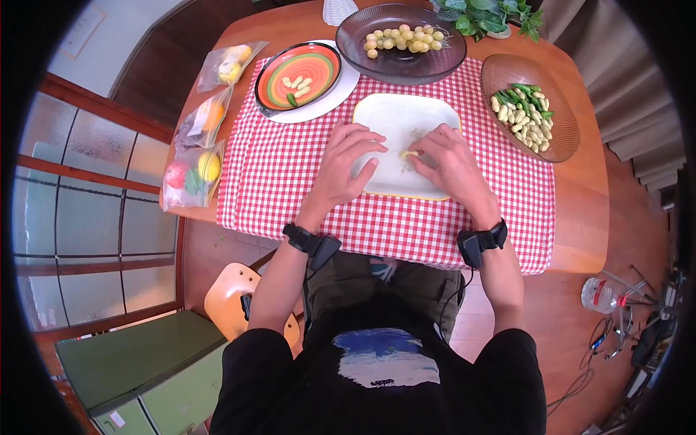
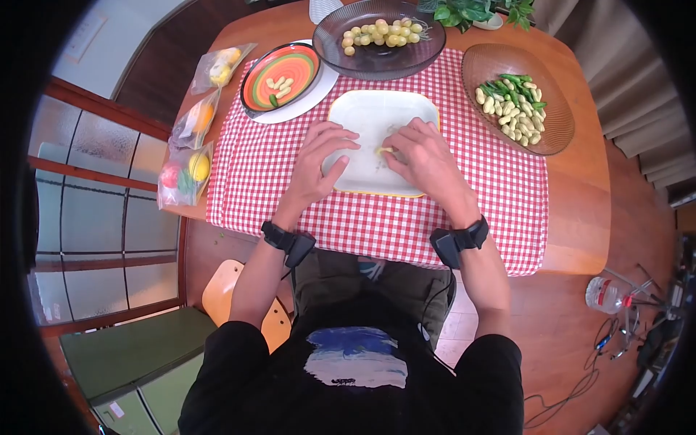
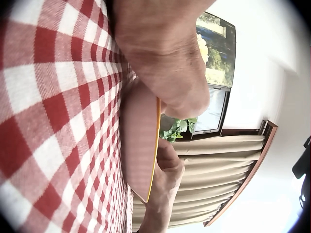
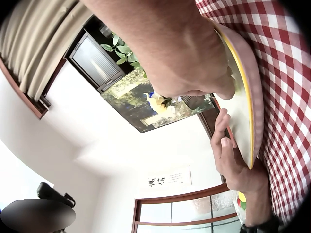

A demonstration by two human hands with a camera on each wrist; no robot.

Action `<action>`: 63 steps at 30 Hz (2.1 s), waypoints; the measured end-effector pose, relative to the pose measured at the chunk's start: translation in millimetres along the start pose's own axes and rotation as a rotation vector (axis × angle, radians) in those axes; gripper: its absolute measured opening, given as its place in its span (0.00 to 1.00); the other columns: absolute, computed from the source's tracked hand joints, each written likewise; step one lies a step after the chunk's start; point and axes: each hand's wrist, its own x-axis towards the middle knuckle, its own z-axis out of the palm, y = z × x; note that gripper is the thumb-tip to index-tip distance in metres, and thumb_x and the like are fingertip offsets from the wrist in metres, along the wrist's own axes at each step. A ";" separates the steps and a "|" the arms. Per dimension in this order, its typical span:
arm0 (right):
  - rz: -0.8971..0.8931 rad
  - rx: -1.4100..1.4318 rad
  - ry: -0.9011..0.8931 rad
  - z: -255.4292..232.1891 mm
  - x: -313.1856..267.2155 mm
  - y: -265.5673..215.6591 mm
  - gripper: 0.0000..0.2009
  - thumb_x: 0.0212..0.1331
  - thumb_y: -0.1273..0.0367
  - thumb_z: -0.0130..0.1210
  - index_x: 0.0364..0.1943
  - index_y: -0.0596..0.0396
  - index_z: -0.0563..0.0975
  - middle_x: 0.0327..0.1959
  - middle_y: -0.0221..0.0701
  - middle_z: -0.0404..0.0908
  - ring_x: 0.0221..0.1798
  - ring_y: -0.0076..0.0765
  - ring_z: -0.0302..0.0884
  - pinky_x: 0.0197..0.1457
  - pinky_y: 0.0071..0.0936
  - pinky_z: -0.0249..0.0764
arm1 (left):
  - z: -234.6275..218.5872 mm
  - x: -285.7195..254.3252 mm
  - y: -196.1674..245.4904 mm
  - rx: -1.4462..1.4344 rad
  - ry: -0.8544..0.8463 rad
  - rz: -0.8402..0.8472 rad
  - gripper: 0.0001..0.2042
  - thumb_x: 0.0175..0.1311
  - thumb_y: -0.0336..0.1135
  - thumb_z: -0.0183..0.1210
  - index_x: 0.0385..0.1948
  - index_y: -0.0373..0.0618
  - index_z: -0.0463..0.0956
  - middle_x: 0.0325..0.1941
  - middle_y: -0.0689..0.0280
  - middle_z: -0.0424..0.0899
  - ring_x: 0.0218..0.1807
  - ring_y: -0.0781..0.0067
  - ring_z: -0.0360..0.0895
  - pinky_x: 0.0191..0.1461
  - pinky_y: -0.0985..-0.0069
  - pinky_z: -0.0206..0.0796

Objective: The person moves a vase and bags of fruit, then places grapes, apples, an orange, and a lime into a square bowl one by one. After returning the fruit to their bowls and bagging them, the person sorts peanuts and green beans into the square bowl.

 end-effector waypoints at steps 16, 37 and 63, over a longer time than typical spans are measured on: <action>-0.036 0.156 0.118 -1.3 4.0 -14.6 0.09 0.58 0.73 0.75 0.41 0.56 0.88 0.39 0.30 0.89 0.47 0.43 0.82 0.57 0.40 0.78 | 6.5 -2.9 -2.3 0.035 -0.023 0.147 0.14 0.64 0.33 0.71 0.52 0.52 0.91 0.63 0.71 0.92 0.70 0.57 0.80 0.89 0.39 0.49; -0.051 0.186 0.264 -1.3 6.5 -10.4 0.07 0.61 0.73 0.73 0.38 0.57 0.86 0.42 0.34 0.87 0.48 0.45 0.83 0.55 0.40 0.80 | -32.8 22.2 -29.5 0.290 0.509 -0.223 0.10 0.64 0.30 0.75 0.45 0.47 0.89 0.49 0.67 0.91 0.58 0.61 0.80 0.79 0.50 0.59; 0.278 -0.221 0.405 -119.2 -24.0 63.5 0.09 0.66 0.68 0.69 0.45 0.57 0.87 0.47 0.41 0.89 0.55 0.51 0.85 0.61 0.47 0.81 | -3.1 -8.6 1.8 0.122 0.283 -0.047 0.11 0.68 0.23 0.67 0.50 0.41 0.86 0.56 0.59 0.89 0.66 0.52 0.79 0.77 0.53 0.64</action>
